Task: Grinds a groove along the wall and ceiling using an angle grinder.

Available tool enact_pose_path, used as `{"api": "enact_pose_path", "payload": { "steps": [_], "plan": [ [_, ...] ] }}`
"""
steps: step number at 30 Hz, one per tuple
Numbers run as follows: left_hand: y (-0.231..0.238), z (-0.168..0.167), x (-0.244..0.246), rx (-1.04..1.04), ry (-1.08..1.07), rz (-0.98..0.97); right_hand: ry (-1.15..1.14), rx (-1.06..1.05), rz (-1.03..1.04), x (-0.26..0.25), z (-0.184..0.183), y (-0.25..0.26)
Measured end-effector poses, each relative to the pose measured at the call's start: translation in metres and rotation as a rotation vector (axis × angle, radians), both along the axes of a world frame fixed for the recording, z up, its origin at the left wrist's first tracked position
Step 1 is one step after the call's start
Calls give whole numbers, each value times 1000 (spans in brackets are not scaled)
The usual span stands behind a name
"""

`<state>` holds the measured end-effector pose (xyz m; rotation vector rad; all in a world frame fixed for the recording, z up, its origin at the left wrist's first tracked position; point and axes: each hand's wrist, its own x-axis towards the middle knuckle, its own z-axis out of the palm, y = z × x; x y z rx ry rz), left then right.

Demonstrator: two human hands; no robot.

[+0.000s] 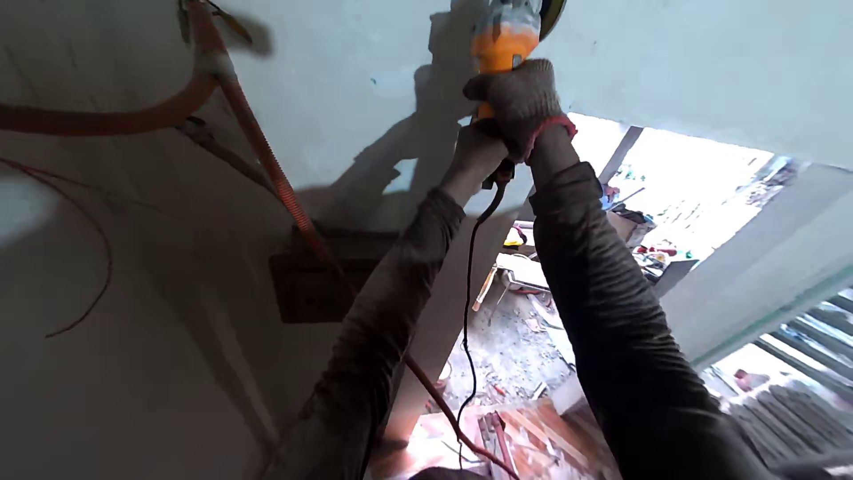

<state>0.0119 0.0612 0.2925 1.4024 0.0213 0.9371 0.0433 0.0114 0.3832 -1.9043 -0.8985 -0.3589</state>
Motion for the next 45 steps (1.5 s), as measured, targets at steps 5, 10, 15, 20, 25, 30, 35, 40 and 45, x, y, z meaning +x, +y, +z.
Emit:
{"api": "enact_pose_path", "payload": {
  "steps": [5,10,15,20,25,30,35,40,45],
  "plan": [
    [-10,-104,13,389,-400,82,75,223,308,2,-51,-42],
    [-94,-176,-2,308,137,356,-24,228,-45,-3,-174,-94],
    [-96,-277,11,315,340,87,314,348,234,34,-303,-127],
    [-86,-342,17,169,319,-41,427,212,322,54,-365,-121],
    [-73,-381,24,189,468,167,515,234,56,46,-392,-83],
    [-43,-410,31,235,478,170,561,297,112,62,-426,-60],
    [-29,-418,40,214,479,170,564,291,120,76,-442,-44],
    [-23,-419,46,218,489,189,534,258,80,81,-444,-34],
    [-25,-418,44,154,326,266,429,136,136,78,-433,-27]
  ]
}}
